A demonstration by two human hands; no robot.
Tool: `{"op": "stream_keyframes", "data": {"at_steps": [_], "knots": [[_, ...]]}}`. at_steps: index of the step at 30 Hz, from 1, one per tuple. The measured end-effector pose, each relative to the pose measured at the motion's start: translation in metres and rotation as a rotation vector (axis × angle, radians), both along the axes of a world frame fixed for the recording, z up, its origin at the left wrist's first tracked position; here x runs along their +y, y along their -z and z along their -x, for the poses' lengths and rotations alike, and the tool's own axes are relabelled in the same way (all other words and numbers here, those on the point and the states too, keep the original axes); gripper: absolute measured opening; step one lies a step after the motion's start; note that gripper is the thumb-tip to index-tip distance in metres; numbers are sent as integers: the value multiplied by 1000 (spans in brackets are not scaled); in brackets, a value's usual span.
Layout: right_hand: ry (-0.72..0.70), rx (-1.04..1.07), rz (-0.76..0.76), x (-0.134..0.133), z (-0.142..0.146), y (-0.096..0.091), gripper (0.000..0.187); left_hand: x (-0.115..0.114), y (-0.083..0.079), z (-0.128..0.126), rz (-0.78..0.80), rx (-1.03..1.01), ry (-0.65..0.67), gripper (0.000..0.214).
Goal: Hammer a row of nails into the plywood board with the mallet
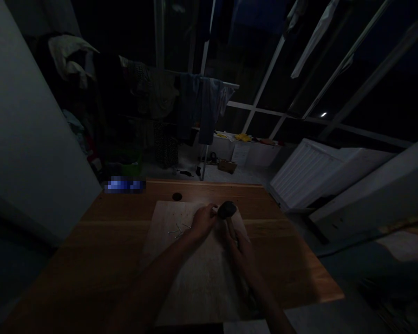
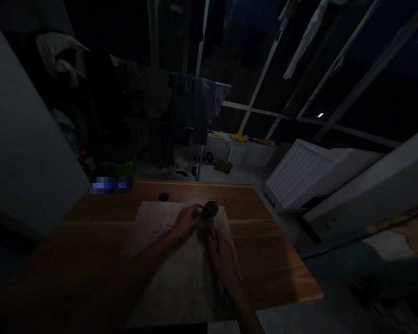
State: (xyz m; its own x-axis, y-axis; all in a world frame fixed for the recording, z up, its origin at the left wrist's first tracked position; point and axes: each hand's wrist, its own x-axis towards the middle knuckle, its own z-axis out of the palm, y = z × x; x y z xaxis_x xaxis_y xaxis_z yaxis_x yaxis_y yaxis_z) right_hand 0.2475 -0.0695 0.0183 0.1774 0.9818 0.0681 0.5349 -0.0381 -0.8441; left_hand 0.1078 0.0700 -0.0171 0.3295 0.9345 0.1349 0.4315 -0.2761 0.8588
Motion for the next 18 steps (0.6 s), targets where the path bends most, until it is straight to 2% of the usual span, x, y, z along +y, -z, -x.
{"op": "stream_keyframes", "data": {"at_steps": [2, 4, 7, 10, 13, 18], "knots": [[24, 53, 1, -10, -5, 5, 62, 2, -7, 12, -24, 30, 96, 58], [83, 92, 17, -23, -9, 12, 64, 2, -17, 34, -100, 79, 210, 60], [170, 112, 48, -42, -13, 23, 69, -3, -34, 77, -265, 315, 348, 44], [219, 104, 83, -52, -10, 27, 72, -15, -45, 107, -319, 645, 432, 28], [266, 97, 40, -53, -6, 24, 70, -30, -47, 111, -337, 802, 448, 27], [262, 71, -20, -51, -4, 15, 70, -51, -49, 91, -309, 918, 446, 37]]}}
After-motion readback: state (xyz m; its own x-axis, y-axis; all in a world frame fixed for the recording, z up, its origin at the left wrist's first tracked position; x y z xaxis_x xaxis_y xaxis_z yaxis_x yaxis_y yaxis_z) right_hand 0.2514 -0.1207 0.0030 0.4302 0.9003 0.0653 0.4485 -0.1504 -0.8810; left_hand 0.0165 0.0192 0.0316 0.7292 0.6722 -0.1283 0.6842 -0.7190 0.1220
